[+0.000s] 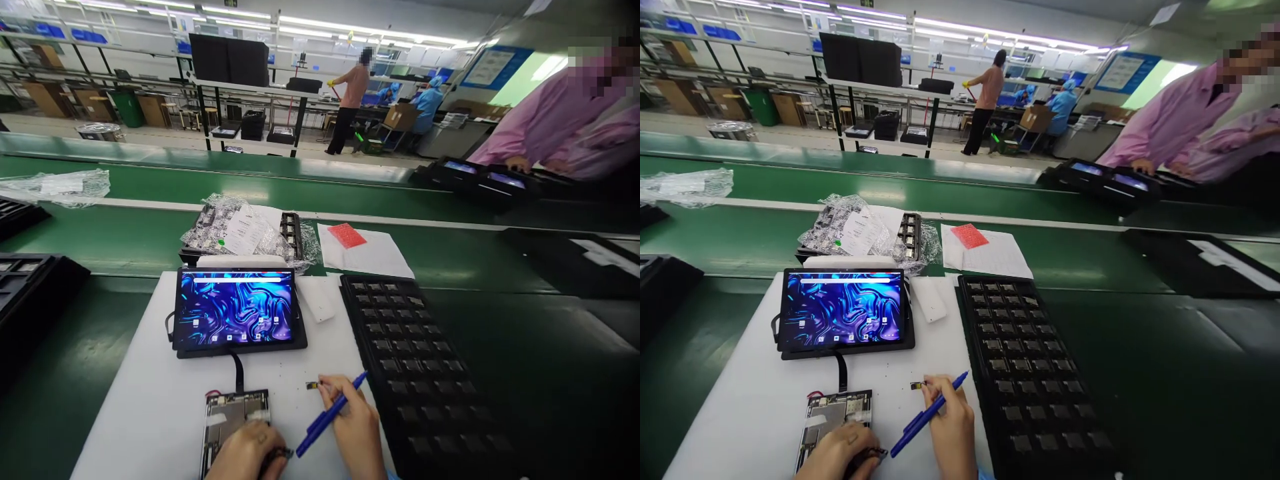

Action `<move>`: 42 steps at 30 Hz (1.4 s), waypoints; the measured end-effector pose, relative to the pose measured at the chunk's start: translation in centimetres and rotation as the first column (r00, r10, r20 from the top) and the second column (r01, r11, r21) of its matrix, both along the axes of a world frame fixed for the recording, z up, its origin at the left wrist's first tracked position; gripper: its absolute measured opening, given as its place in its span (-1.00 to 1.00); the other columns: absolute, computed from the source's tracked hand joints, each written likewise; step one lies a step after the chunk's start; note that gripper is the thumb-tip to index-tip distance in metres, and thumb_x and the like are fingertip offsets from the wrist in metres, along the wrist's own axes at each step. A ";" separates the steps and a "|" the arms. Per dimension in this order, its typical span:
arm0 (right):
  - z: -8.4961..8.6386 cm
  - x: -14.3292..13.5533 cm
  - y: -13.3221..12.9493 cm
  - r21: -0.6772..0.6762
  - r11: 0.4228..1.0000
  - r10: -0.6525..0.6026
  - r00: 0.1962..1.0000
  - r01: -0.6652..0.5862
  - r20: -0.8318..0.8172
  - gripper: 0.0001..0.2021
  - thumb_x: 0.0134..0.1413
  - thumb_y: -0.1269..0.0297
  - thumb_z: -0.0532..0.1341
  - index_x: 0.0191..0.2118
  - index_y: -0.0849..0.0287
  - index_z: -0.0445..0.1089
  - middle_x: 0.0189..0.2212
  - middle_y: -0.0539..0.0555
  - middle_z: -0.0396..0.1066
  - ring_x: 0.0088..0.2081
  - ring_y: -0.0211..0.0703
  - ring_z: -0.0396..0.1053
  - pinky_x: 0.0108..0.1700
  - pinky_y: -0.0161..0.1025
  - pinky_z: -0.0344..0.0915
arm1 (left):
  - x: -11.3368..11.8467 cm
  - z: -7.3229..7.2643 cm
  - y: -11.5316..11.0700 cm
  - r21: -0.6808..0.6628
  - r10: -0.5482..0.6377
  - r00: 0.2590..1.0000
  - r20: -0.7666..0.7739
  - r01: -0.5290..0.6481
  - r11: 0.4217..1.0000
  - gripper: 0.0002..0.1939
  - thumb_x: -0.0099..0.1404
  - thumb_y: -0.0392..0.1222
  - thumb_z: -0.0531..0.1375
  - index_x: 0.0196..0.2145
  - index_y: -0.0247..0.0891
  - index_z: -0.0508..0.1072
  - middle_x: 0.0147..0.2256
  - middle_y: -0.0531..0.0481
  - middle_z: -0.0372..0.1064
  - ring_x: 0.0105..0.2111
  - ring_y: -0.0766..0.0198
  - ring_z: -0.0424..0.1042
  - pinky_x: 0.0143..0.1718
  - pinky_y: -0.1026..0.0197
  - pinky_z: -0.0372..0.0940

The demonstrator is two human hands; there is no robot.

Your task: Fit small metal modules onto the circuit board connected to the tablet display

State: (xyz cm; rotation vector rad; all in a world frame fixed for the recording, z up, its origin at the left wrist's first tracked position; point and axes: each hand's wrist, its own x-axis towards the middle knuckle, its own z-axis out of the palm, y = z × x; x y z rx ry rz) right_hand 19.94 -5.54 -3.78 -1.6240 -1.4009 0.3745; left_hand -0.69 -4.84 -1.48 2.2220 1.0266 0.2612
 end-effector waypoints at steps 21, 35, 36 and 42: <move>-1.1 -4.1 -3.5 0.060 0.998 0.016 0.771 0.028 -0.636 -0.71 0.12 0.24 0.28 -0.52 0.15 0.20 -0.48 -0.05 0.26 -0.55 -0.29 0.30 -0.52 -0.39 0.25 | 0.8 -2.3 -1.9 0.682 -0.253 0.964 0.085 0.129 0.720 -0.57 0.47 -0.37 -0.24 -0.08 -0.30 0.41 -0.10 0.04 0.46 -0.09 0.28 0.40 -0.10 0.24 0.27; -2.4 -3.3 -3.0 0.021 0.997 0.079 0.994 -0.077 -0.081 -0.67 0.18 0.48 0.10 -0.51 0.10 -0.05 -0.64 -0.17 0.02 -0.67 -0.37 0.08 -0.60 -0.48 0.15 | 1.4 -2.8 -2.4 0.720 -0.166 0.979 0.118 0.031 0.693 -0.63 0.48 -0.32 -0.14 -0.14 -0.28 0.46 -0.13 0.14 0.46 -0.08 0.35 0.34 -0.13 0.23 0.22; -2.4 -3.3 -3.1 0.020 0.997 0.076 0.995 -0.074 -0.071 -0.67 0.18 0.48 0.10 -0.52 0.10 -0.04 -0.65 -0.17 0.02 -0.67 -0.37 0.08 -0.60 -0.48 0.15 | 1.4 -2.8 -2.5 0.717 -0.162 0.979 0.121 0.027 0.697 -0.62 0.49 -0.32 -0.15 -0.14 -0.28 0.46 -0.13 0.14 0.46 -0.07 0.35 0.34 -0.13 0.23 0.22; -1.6 -3.3 -3.3 -0.036 0.999 0.012 0.910 -0.030 -0.414 -0.65 0.22 0.38 0.14 -0.56 0.14 0.03 -0.63 -0.13 0.09 -0.64 -0.35 0.13 -0.58 -0.46 0.16 | 1.3 -2.7 -2.5 0.706 -0.157 0.980 0.126 0.022 0.708 -0.63 0.49 -0.24 -0.14 -0.14 -0.27 0.46 -0.12 0.15 0.46 -0.08 0.36 0.35 -0.15 0.24 0.24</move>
